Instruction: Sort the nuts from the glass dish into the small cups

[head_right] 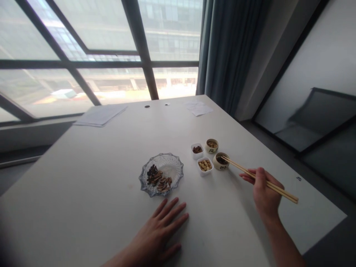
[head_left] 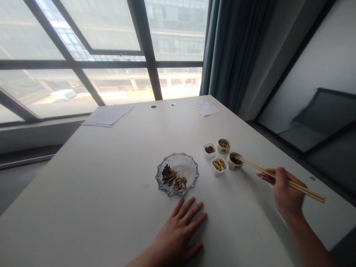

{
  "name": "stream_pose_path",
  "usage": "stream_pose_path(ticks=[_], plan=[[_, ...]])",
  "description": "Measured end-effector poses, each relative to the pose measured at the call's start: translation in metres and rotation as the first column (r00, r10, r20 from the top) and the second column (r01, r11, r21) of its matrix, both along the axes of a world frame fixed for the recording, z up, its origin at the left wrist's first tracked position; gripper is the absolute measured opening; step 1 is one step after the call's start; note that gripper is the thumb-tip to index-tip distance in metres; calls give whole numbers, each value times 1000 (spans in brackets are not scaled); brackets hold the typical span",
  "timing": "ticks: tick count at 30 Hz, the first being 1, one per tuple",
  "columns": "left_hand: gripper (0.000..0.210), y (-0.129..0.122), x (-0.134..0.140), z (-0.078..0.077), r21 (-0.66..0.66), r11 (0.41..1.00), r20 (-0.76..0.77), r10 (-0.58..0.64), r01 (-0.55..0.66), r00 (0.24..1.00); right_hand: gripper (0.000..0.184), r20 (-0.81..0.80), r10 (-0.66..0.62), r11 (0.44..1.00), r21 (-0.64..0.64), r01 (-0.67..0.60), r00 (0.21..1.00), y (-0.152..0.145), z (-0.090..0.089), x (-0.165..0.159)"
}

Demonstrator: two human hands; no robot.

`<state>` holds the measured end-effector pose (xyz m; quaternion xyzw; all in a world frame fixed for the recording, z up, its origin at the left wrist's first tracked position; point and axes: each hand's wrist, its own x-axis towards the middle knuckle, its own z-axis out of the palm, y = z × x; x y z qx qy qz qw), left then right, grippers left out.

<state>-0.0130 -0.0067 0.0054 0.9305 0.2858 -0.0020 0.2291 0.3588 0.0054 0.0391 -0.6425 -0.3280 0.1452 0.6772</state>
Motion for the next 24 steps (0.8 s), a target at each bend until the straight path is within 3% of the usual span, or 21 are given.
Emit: stream_pose_path(ticks=[7, 13, 18, 24], plan=[[82, 1, 0, 1, 12, 1000, 15, -5, 5, 1000, 48, 41, 17, 1000, -21, -17, 999, -1, 4, -2], [84, 2, 0, -1, 6, 1000, 39, -3, 3, 999, 49, 32, 46, 998, -34, -45, 998, -4, -4, -3], [85, 1, 1, 1, -13, 1000, 47, -3, 4, 999, 47, 21, 35, 999, -12, -34, 999, -9, -8, -3], [86, 1, 0, 1, -9, 1000, 61, 4, -3, 998, 40, 63, 39, 997, 58, -42, 997, -11, 0, -6]])
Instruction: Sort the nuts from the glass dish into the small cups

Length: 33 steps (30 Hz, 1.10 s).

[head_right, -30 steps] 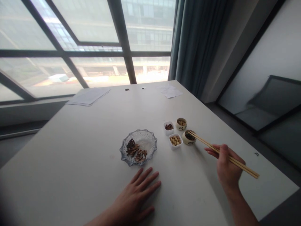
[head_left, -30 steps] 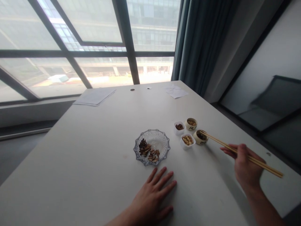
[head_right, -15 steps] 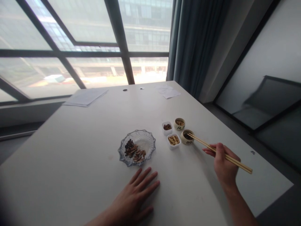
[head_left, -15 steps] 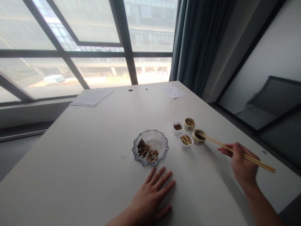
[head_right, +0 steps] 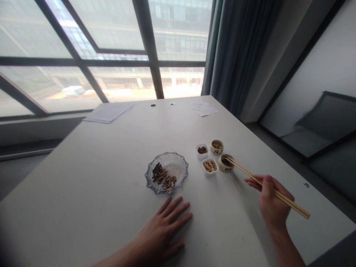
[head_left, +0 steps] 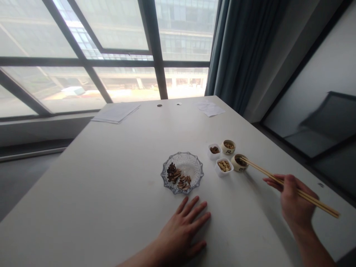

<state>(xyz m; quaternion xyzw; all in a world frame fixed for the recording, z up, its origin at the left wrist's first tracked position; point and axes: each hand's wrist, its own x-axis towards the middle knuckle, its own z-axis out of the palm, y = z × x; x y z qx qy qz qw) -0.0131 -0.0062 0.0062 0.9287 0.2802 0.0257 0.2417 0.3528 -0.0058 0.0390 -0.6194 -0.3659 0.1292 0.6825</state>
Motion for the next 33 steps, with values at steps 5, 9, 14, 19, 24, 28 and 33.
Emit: stream_pose_path(ticks=[5, 9, 14, 19, 24, 28, 33], plan=[[85, 0, 0, -1, 1, 1000, 8, -2, 2, 1000, 41, 33, -6, 1000, 4, 6, 999, 2, 5, -9], [86, -1, 0, 0, -10, 1000, -5, -1, 1, 1000, 43, 35, -13, 1000, -6, 14, 999, 4, 4, -9], [87, -1, -1, -1, -14, 1000, 3, -3, 3, 1000, 40, 11, 21, 1000, 7, -21, 1000, 5, 7, -19], [86, -2, -1, -3, 7, 1000, 29, -8, 8, 1000, 33, 64, 297, 954, 26, -299, 953, 11, 20, -70], [81, -3, -2, -4, 26, 1000, 58, -3, 2, 998, 32, 138, 708, 703, -46, -710, 692, 26, 17, -122], [75, -4, -4, -8, 53, 999, 100, -5, 0, 995, 31, 192, 853, 510, -117, -852, 485, 42, 8, -140], [77, -4, -5, -16, 83, 996, 124, -24, 14, 992, 32, 172, 898, 434, -184, -882, 406, 61, 0, -144]])
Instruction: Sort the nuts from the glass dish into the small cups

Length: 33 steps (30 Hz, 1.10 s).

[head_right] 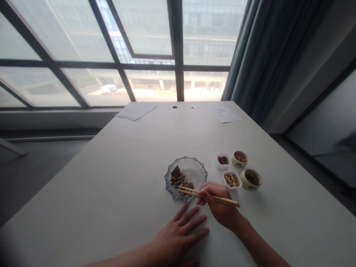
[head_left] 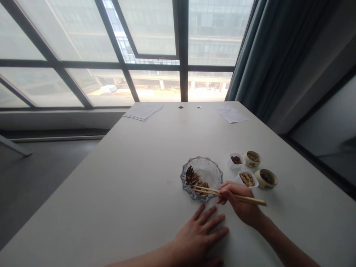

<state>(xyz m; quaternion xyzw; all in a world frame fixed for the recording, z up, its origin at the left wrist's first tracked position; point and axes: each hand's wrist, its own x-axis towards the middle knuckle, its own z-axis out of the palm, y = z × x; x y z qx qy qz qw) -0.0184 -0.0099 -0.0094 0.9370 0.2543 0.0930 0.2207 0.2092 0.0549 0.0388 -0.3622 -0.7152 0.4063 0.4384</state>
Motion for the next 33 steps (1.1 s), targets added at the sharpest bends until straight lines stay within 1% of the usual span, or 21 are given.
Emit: stream_pose_path(ticks=[5, 10, 14, 16, 19, 21, 22, 24, 27, 29, 30, 33], plan=[[74, 0, 0, -2, 12, 1000, 4, -1, 1, 1000, 33, 7, 15, 996, -88, -14, 1000, 11, -1, -2], [76, -1, -1, 1, -6, 1000, 6, -4, 4, 1000, 37, -1, -17, 995, -101, 17, 1000, 12, -2, -4], [77, -1, -2, 2, -8, 1000, 5, -4, 4, 1000, 39, -50, -94, 987, -133, 87, 994, 11, -6, -10], [77, 0, -2, 1, 2, 1000, 7, -4, 4, 1000, 41, -77, -145, 979, -153, 132, 986, 9, -4, -12], [77, 0, -2, -1, 19, 1000, 8, -4, 4, 1000, 43, -118, -232, 965, -152, 213, 966, 5, 4, -8], [78, 0, -2, -3, 23, 1000, 9, -7, 7, 1000, 43, -142, -312, 947, -121, 297, 939, 1, 12, 4], [77, 0, -2, -4, 21, 1000, 10, -7, 7, 1000, 42, -153, -364, 930, -106, 351, 919, -1, 15, 12], [75, 0, -2, -5, 10, 1000, 12, -7, 7, 1000, 38, -182, -477, 879, -83, 470, 860, -6, 20, 35], [75, 1, -1, -4, -6, 1000, 11, 0, 1, 1000, 32, -259, -623, 772, -54, 633, 738, -16, 25, 73], [76, 1, -1, -3, -13, 1000, 6, 0, 0, 1000, 31, -311, -706, 678, -38, 734, 636, -24, 30, 93], [76, 1, -1, -2, -17, 1000, 2, 2, -2, 1000, 31, -325, -747, 622, -33, 782, 580, -28, 32, 101], [77, 2, 0, 3, -30, 1000, -23, 4, -5, 1000, 30, -299, -852, 458, -31, 889, 429, -42, 38, 114]])
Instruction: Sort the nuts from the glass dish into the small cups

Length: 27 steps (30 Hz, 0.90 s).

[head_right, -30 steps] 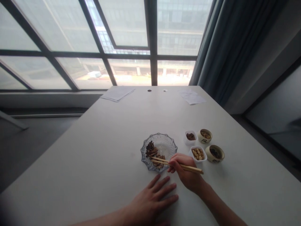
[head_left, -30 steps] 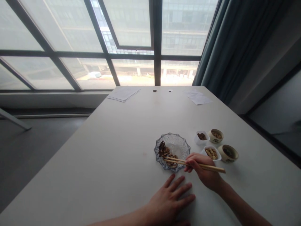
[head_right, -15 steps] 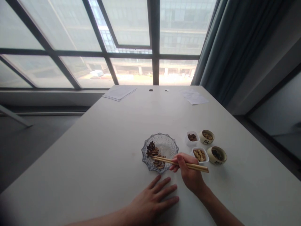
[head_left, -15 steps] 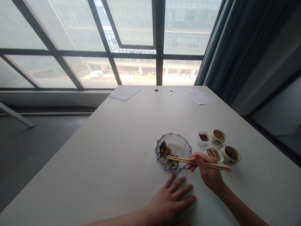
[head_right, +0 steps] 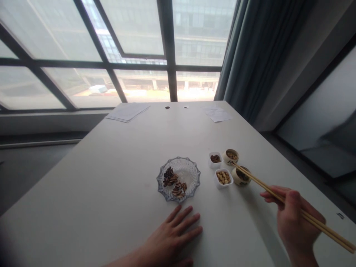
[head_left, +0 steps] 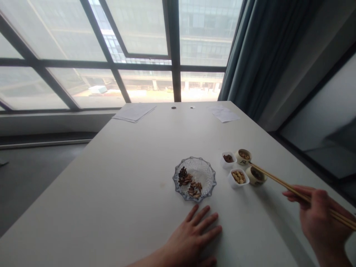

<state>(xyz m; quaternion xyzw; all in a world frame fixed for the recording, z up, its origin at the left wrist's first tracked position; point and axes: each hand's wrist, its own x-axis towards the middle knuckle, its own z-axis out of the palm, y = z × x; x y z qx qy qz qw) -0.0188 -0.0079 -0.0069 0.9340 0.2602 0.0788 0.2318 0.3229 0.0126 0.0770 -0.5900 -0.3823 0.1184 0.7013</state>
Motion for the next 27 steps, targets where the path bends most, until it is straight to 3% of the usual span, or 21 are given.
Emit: stream_pose_path(ticks=[5, 11, 16, 21, 24, 27], plan=[[85, 2, 3, 7, -15, 1000, -57, -2, 1, 998, 29, 8, -153, 987, -55, 153, 988, -16, -13, 13], [90, 3, 6, 11, -58, 998, -106, -3, -4, 994, 37, 26, -82, 980, -181, 85, 996, -22, -39, 30], [88, 3, 5, 12, -62, 998, -101, -4, -2, 995, 40, 23, -85, 977, -194, 88, 996, -23, -37, 34], [87, 2, 5, 11, -61, 998, -88, 0, -6, 996, 34, 36, -76, 993, -84, 79, 996, -21, -26, 23], [87, 2, 5, 10, -50, 999, -83, 1, -5, 997, 28, 62, 56, 998, -33, -54, 996, -16, -16, 3], [87, 2, 4, 7, -36, 999, -79, -1, -2, 997, 23, 137, 347, 938, -40, -345, 928, -5, -6, -23]])
